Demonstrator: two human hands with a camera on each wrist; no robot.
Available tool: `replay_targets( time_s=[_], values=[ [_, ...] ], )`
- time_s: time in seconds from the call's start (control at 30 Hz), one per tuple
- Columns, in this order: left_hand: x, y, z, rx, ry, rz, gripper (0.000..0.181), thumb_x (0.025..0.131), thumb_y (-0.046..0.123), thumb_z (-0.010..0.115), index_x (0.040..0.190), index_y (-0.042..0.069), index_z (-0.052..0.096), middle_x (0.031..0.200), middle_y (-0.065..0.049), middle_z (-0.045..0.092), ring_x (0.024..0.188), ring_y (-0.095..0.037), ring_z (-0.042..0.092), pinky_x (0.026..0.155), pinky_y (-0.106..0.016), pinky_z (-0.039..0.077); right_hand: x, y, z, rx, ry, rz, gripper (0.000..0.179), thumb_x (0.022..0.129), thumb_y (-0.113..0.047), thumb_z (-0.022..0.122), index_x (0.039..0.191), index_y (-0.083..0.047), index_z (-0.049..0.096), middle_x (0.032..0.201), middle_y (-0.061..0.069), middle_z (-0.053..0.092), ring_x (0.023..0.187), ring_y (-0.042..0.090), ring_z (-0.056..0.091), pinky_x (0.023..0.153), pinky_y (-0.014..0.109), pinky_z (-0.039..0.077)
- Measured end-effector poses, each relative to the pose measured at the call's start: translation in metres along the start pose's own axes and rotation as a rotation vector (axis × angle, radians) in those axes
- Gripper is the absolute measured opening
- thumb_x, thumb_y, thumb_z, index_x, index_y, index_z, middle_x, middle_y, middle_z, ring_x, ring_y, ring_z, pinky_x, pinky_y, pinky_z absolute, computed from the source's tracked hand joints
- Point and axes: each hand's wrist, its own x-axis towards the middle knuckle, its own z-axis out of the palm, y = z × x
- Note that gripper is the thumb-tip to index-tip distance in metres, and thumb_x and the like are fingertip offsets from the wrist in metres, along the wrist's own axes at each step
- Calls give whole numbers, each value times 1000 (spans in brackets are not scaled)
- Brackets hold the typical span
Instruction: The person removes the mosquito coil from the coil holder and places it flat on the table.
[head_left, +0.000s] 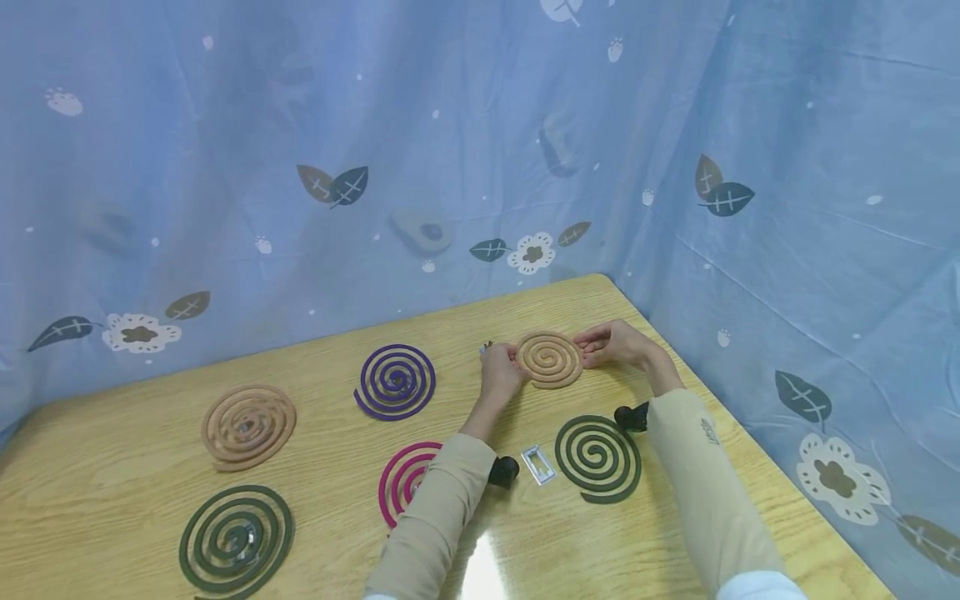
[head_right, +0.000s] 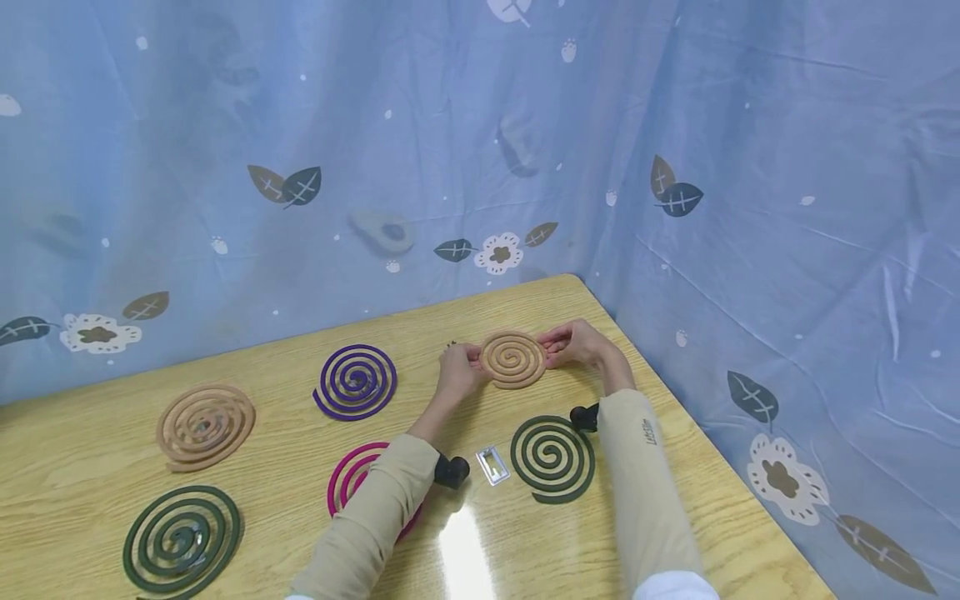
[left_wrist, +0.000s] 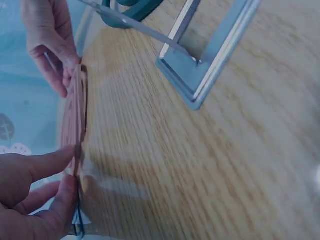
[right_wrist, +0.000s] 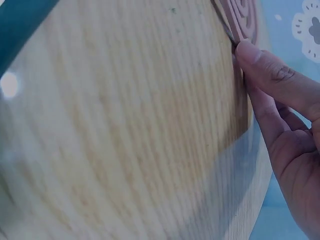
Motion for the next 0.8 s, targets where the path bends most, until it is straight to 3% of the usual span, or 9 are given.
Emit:
replay_targets(
  time_s=[0.13,0.27,0.33,0.47,0.57,0.8],
  values=[
    [-4,5,-7,18,12,26,34,76,-8,74,109,-9,66,100,-19,69,90,-26,64,86,-33,54,-5,-3,-1,12,31,1,48,81,8,71,125,16,52,119,32,58,95,19,65,80,19,55],
    [-10,15,-19,-52,-17,82,38,81,-1,73,116,-10,61,108,-23,66,96,-33,65,101,-43,44,-15,-7,-2,97,84,-29,50,85,7,67,131,16,47,129,35,50,103,23,63,85,23,55],
    [-15,22,-29,-116,-55,94,38,84,0,71,118,-9,60,111,-23,64,97,-34,65,99,-43,46,-20,-11,0,154,109,-65,51,87,6,64,132,18,43,131,31,49,108,24,62,88,26,55],
    [-26,30,-55,-205,-115,107,32,86,0,69,117,-6,63,112,-21,64,96,-33,65,80,-34,58,-25,-18,7,276,143,-146,49,89,5,63,133,16,43,123,7,62,109,19,62,90,27,54],
    [-36,33,-75,-236,-135,118,28,86,1,69,114,-4,66,110,-19,66,91,-31,66,74,-30,58,-29,-24,16,319,149,-195,47,90,3,63,132,14,46,115,-9,64,107,13,62,91,24,53],
    [-58,28,-109,-275,-149,128,25,86,3,69,111,1,69,111,-15,67,92,-25,66,79,-29,57,-49,-48,42,231,166,-217,46,90,-5,66,131,10,50,116,-7,65,109,14,62,90,19,51]
  ],
)
